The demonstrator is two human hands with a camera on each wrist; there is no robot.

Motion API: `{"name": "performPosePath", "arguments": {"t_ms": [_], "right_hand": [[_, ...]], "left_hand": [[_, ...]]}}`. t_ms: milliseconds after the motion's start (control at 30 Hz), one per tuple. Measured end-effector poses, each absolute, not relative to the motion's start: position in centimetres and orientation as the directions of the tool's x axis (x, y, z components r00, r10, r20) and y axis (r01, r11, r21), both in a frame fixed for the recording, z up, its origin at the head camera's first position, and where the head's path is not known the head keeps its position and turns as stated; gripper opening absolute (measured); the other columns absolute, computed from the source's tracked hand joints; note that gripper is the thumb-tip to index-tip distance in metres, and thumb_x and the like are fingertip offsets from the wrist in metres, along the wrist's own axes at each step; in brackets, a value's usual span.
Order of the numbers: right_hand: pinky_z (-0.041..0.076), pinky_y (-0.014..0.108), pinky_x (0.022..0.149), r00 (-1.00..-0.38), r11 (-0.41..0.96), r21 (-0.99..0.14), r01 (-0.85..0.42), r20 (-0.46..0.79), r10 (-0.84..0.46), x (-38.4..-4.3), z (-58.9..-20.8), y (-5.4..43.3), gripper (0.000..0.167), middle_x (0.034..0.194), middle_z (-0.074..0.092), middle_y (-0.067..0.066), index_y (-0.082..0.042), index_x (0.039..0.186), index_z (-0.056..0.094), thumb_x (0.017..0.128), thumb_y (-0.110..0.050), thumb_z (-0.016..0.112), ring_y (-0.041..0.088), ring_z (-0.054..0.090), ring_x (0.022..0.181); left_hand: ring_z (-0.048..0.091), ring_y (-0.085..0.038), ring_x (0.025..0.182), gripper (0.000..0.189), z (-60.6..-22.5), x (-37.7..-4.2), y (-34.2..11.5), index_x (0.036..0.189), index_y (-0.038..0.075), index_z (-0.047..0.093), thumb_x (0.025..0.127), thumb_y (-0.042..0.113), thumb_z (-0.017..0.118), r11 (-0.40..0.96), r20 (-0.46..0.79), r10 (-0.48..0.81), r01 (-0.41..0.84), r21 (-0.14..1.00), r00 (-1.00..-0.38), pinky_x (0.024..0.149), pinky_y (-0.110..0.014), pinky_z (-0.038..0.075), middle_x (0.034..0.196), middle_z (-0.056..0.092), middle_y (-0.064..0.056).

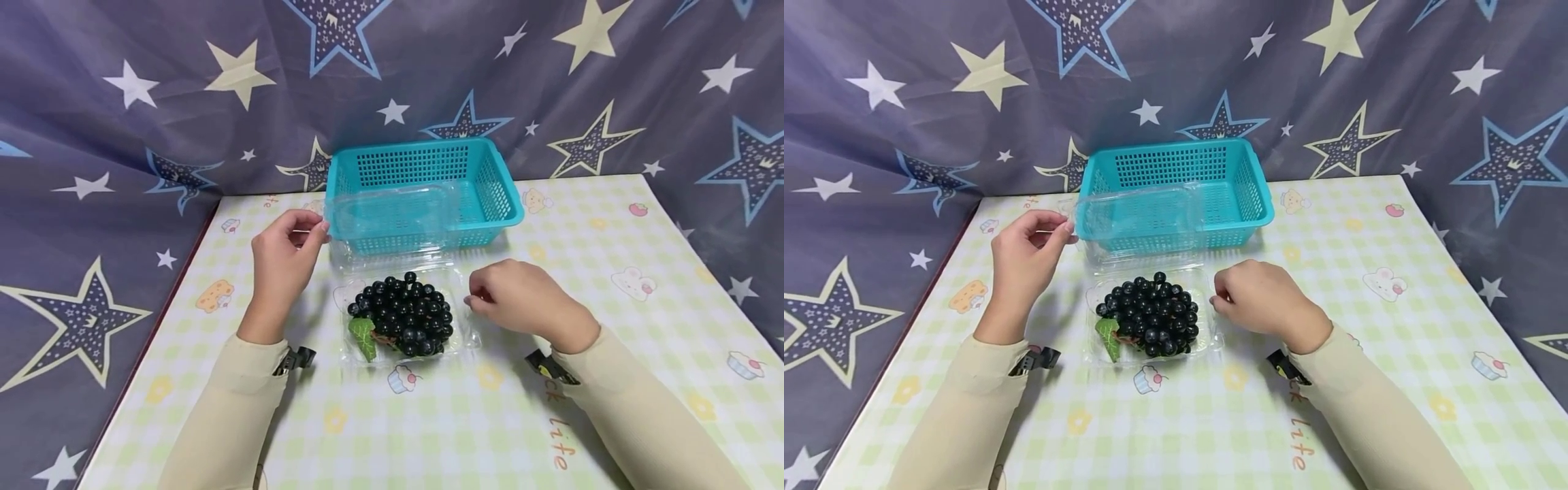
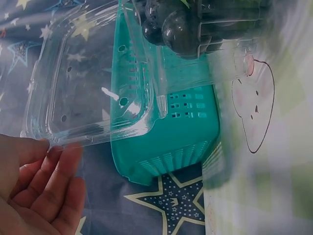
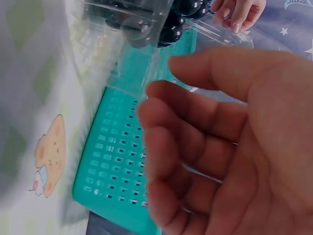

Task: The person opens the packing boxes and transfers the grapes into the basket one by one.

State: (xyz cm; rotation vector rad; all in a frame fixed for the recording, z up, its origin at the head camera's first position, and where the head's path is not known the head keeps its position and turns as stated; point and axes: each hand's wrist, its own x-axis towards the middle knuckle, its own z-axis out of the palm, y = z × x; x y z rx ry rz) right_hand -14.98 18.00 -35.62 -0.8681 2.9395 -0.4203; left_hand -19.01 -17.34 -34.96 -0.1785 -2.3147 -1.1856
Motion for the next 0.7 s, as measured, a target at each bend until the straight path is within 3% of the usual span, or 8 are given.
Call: {"name": "performPosePath", "arguments": {"t_ms": [367,700], "right_hand": [[0.047,0.026,0.063,-0.719,0.671,-0.266,-0.692,0.324,-0.614,-13.7,-34.6,15.9,0.009,0.078,0.059,-0.016,-0.025,0.088,0.07,0.097,-0.026,0.067,0.003,0.053,0.069],[0.047,0.025,0.065,-0.676,0.609,-0.294,-0.737,0.312,-0.667,-12.9,-33.1,12.7,0.009,0.088,0.065,-0.015,-0.026,0.095,0.076,0.098,-0.033,0.07,0.002,0.054,0.07]], "left_hand": [[0.075,-0.007,0.076,0.011,-35.0,-19.0,-17.4,0.102,0.013,0.076,0.097,0.022,0.074,0.605,0.495,-0.139,0.323,0.728,-0.858,0.065,-0.015,0.054,0.093,0.078,0.001],[0.073,-0.003,0.072,0.012,-34.8,-19.0,-17.3,0.1,0.011,0.076,0.097,0.022,0.073,0.609,0.51,-0.122,0.342,0.716,-0.851,0.062,-0.014,0.052,0.091,0.079,-0.001]]}}
